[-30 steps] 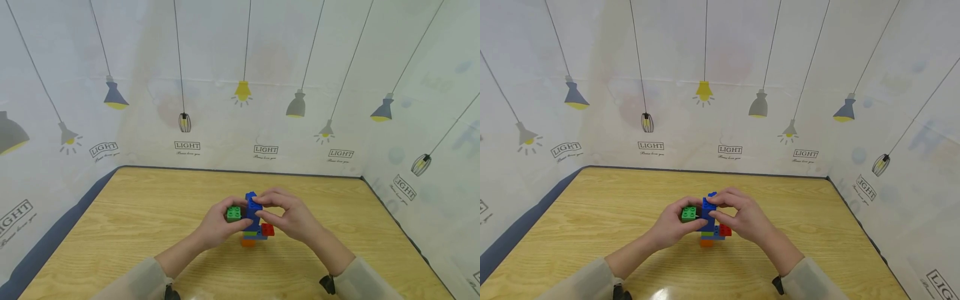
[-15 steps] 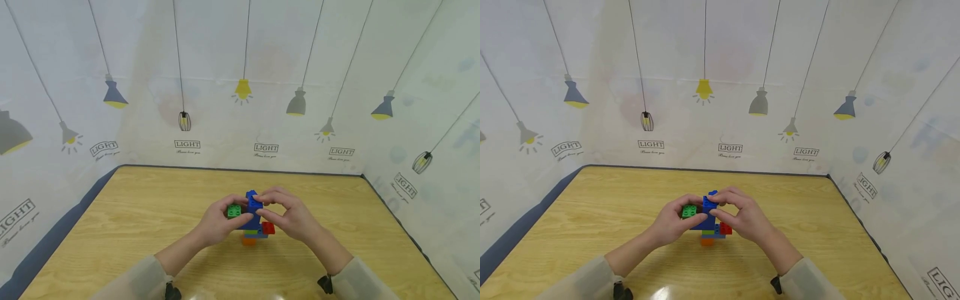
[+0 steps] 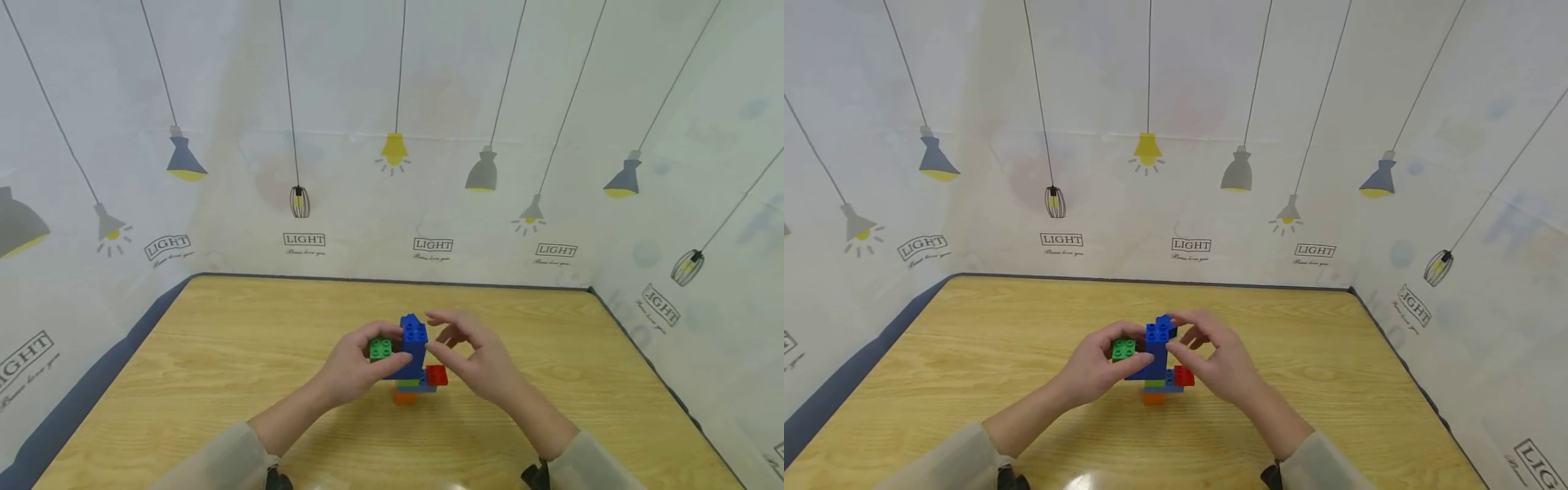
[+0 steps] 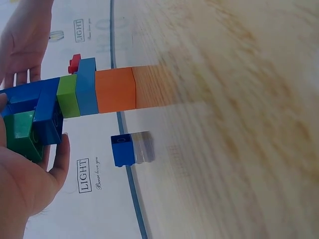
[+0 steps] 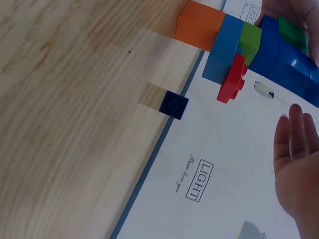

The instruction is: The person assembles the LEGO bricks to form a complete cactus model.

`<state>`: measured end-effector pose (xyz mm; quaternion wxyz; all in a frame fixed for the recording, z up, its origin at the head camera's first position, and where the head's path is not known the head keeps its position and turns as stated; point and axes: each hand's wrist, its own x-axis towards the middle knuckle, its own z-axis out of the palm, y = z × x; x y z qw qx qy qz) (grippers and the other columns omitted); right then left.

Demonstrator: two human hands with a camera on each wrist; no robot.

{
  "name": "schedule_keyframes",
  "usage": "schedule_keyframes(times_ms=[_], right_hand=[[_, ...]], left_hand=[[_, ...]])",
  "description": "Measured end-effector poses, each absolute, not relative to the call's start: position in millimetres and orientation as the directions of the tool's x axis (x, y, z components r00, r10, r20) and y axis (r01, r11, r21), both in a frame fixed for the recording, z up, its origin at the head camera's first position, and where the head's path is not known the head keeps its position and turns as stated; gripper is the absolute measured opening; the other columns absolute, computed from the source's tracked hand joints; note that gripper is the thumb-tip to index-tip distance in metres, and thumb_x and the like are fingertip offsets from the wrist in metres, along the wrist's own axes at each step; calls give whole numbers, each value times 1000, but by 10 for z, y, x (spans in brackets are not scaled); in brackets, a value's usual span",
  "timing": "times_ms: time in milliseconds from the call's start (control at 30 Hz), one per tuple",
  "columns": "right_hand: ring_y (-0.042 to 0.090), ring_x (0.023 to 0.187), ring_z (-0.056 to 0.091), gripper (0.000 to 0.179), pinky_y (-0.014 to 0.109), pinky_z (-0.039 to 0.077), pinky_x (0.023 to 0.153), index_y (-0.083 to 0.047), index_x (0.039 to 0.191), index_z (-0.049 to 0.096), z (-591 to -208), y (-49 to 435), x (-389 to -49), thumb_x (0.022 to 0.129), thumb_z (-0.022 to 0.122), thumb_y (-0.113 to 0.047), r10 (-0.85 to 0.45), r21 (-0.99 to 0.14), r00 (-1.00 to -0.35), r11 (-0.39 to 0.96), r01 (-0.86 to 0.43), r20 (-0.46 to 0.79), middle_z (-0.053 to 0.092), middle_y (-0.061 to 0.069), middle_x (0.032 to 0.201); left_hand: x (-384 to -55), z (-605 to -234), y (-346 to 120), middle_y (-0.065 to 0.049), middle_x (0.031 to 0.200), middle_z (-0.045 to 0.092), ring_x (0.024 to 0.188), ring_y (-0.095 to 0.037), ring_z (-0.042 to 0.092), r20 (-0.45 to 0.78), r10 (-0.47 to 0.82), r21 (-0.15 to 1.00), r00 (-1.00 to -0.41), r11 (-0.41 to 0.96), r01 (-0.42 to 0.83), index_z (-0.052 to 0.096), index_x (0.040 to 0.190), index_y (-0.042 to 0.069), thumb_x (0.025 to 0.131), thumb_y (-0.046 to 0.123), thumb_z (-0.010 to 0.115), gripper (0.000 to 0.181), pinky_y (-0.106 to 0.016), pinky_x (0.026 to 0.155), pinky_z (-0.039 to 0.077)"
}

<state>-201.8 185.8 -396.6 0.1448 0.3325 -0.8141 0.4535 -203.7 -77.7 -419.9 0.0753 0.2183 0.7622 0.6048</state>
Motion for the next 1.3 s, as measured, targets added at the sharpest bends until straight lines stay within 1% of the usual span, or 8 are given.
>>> schedule_keyframes(times_ms=[167,300,500,600,700,867,1033,1300], right_hand=[[12,96,71,35,24,61,83,-13,143,67,-3985,2017,-2040,108,68,-9,-305,-724,-827,400,-562,473,74,8,127],[24,95,74,29,25,61,76,-11,140,69,-4009,2118,-2117,111,65,-13,-265,-755,-863,419,-505,430,75,12,125],[26,92,74,27,29,62,75,-15,137,71,-4095,2219,-2275,112,65,-22,-216,-785,-912,464,-411,350,76,10,122],[24,90,74,27,29,63,78,-15,137,71,-4142,2248,-2340,112,65,-24,-204,-794,-923,471,-384,326,76,10,121],[22,90,74,28,28,60,73,-16,138,71,-4165,2247,-2398,112,66,-27,-200,-795,-932,487,-362,302,75,10,119],[30,92,72,28,28,55,66,-16,137,71,-4182,2211,-2497,112,65,-27,-215,-785,-940,517,-341,266,76,8,112],[31,92,71,26,29,55,68,-15,136,71,-4215,2188,-2609,113,63,-22,-222,-772,-948,551,-316,229,78,8,110],[27,97,72,27,35,58,77,-15,138,71,-4288,2127,-2823,113,63,-22,-284,-729,-946,613,-306,158,76,16,120]], left_hand=[[-2036,-4161,-751,-3,135,73,125,-24,69,181,412,948,-893,169,270,67,142,25,103,33,79,41,-42,105,62],[-2024,-4089,-716,0,137,73,127,-23,69,271,387,918,-881,173,358,63,147,32,102,31,81,49,-45,105,61],[-1990,-3998,-684,-1,142,70,127,-28,70,328,390,903,-860,137,407,66,141,29,102,23,80,42,-37,95,66],[-1982,-3995,-689,-1,140,69,125,-27,71,327,399,900,-857,145,411,70,135,27,103,22,79,33,-34,94,66],[-1980,-3991,-699,0,136,70,124,-24,72,336,405,888,-851,164,429,73,130,25,104,21,78,27,-33,98,64],[-1993,-3977,-701,-2,131,71,123,-26,73,345,418,883,-840,159,442,77,128,22,104,19,77,23,-32,96,65],[-2009,-3971,-698,-1,130,70,124,-25,73,340,428,885,-837,156,439,79,128,22,105,19,77,23,-34,96,66],[-2026,-4002,-699,-2,127,70,122,-23,73,383,445,856,-810,159,492,77,128,20,105,16,75,23,-31,99,64]])
